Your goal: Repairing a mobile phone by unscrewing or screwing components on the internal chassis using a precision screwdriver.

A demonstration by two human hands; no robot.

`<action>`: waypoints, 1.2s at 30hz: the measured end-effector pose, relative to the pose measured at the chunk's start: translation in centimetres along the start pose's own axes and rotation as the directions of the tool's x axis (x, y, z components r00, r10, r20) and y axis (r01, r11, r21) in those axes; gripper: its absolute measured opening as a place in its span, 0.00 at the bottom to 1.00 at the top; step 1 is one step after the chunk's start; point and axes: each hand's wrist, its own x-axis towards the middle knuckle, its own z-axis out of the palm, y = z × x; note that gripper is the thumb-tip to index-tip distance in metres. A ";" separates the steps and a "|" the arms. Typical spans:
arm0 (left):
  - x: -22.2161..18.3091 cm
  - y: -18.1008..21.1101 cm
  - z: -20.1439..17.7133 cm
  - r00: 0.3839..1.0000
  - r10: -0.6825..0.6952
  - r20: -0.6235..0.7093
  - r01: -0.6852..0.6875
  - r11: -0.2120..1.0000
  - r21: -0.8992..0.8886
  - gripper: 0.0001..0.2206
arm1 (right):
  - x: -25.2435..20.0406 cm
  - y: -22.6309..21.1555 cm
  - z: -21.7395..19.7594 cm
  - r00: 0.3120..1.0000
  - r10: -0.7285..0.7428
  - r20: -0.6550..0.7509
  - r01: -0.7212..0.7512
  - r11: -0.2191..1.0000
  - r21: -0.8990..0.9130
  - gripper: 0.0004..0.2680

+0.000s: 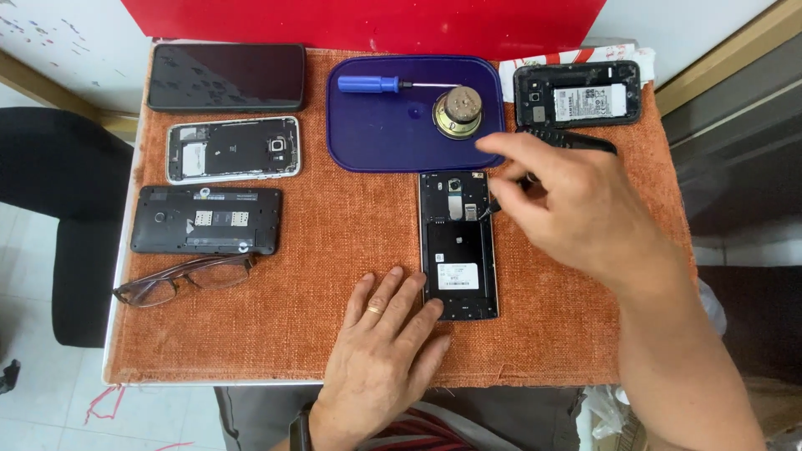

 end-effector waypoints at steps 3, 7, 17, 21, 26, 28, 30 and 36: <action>0.0 0.1 0.0 1.000 -0.008 0.008 0.008 1.000 0.002 0.14 | -0.2 -0.9 -0.7 0.995 0.061 0.077 -0.067 0.994 0.084 0.16; 0.0 0.1 0.0 1.000 -0.010 -0.005 0.010 1.000 -0.005 0.14 | -0.1 -0.2 0.5 1.000 -0.004 -0.031 0.002 0.997 -0.079 0.11; 0.0 -0.1 -0.2 0.999 -0.002 0.037 0.003 1.000 -0.014 0.14 | 0.1 -0.7 0.1 0.999 -0.027 -0.036 0.026 0.999 -0.037 0.11; 0.1 0.0 -0.1 0.999 0.003 0.032 -0.003 1.000 0.002 0.14 | -0.5 -0.8 -0.7 0.999 0.050 -0.002 -0.050 0.998 0.042 0.16; 0.0 -0.1 0.1 1.000 0.007 0.026 -0.007 1.000 0.005 0.15 | 0.0 -0.6 -0.2 0.999 -0.032 -0.032 0.030 0.999 -0.036 0.13; 0.0 -0.1 0.1 1.000 -0.003 0.020 0.003 1.000 0.022 0.14 | 0.1 -1.1 -0.9 0.999 0.045 0.027 -0.047 0.996 0.079 0.16; 0.1 -0.1 0.1 1.000 0.002 0.021 -0.002 1.000 0.020 0.14 | -0.2 -1.5 -0.9 0.997 0.062 0.056 -0.067 0.993 0.097 0.18; 0.0 -0.1 0.1 1.000 0.007 0.022 -0.008 1.000 0.018 0.14 | -0.2 -0.4 0.3 0.999 -0.023 -0.047 0.022 1.000 -0.009 0.16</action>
